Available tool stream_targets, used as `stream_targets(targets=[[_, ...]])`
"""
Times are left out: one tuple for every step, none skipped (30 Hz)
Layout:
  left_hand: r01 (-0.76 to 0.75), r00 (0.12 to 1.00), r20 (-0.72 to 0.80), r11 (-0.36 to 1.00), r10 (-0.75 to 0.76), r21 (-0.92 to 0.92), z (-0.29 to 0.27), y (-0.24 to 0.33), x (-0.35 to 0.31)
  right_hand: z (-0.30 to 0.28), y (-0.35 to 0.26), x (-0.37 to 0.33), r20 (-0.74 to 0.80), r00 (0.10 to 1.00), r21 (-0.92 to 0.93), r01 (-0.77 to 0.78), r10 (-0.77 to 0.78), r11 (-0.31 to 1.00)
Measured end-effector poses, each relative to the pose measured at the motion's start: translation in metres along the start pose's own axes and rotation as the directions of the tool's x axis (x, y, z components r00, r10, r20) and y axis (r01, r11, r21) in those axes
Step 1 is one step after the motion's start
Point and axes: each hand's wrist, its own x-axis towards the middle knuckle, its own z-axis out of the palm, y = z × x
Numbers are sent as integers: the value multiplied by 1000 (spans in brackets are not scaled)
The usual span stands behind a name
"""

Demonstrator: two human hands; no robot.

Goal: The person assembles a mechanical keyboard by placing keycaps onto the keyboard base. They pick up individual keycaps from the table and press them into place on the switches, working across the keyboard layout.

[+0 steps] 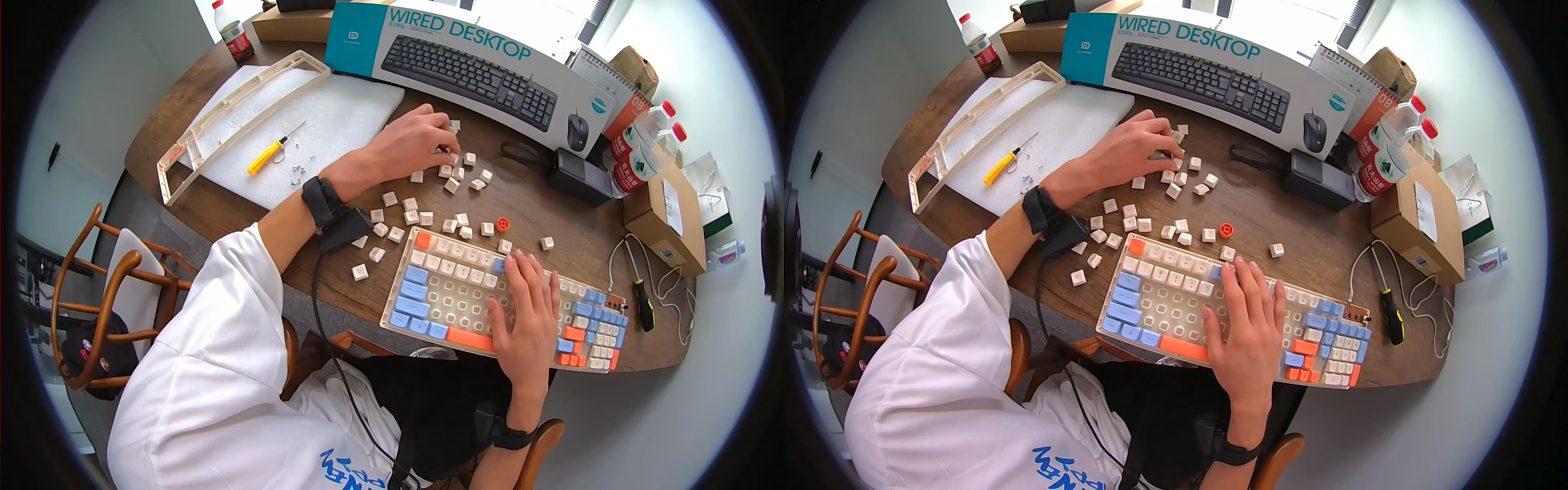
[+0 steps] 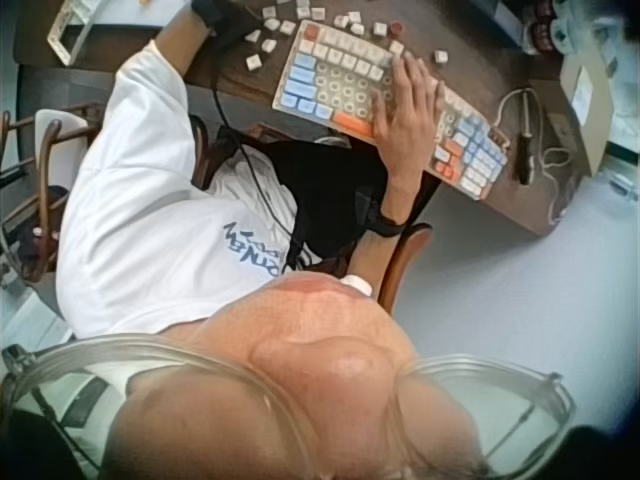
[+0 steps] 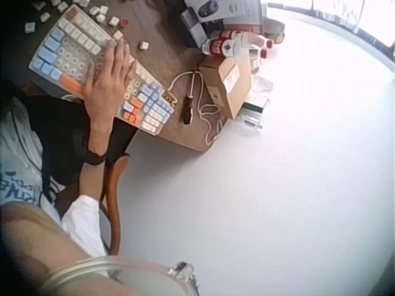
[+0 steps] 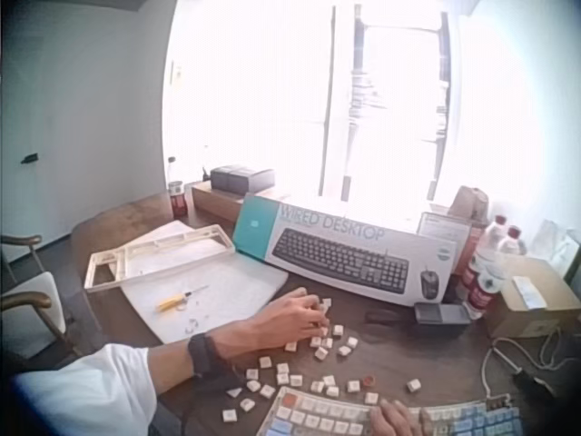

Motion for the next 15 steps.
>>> stream_targets(targets=[[1,1000,-1,1000,-1,1,0,0,0,0,0,0,-1,1000,1,-1,1,1000],[3,1000,-2,1000,-3,2,0,0,0,0,-1,1,-2,1000,2,-1,1,1000],[4,1000,-1,1000,-4,-2,2,0,-2,-1,-1,-1,4,1000,3,-4,4,1000],[0,1000,-4,1000,0,0,1,0,-2,0,-1,-1,1,1000,2,-3,3,1000],[-1,1000,-5,1000,1,0,2,-1,-2,0,-1,-1,0,1000,1,-3,3,1000],[-2,1000,-8,1000,2,-2,2,-1,-2,0,-1,0,1,1000,-1,-3,3,1000],[-1,1000,-11,1000,1,-6,2,-1,-2,-1,-1,0,1,1000,-3,-3,3,1000],[1,1000,-12,1000,-1,-9,3,-1,-2,-1,-1,0,2,1000,-5,-3,3,1000],[1,1000,-10,1000,-1,-6,3,-1,-2,-1,-1,0,2,1000,-4,-3,3,1000],[3,1000,-7,1000,-3,-3,3,-1,-2,-1,-1,0,2,1000,-4,-3,4,1000],[2,1000,-6,1000,-2,0,3,-1,-2,-1,-1,0,2,1000,-4,-4,4,1000],[4,1000,-10,1000,-4,-1,3,-1,-2,-1,-1,0,1,1000,-4,-4,4,1000],[4,1000,-15,1000,-4,-2,3,-1,-2,-1,-1,0,0,1000,-3,-5,5,1000],[7,1000,-16,1000,-7,-1,3,-1,-1,-1,-1,0,-1,1000,-3,-5,5,1000],[8,1000,-30,1000,-8,2,3,0,-1,-1,-1,0,-2,1000,-3,-4,4,1000]])
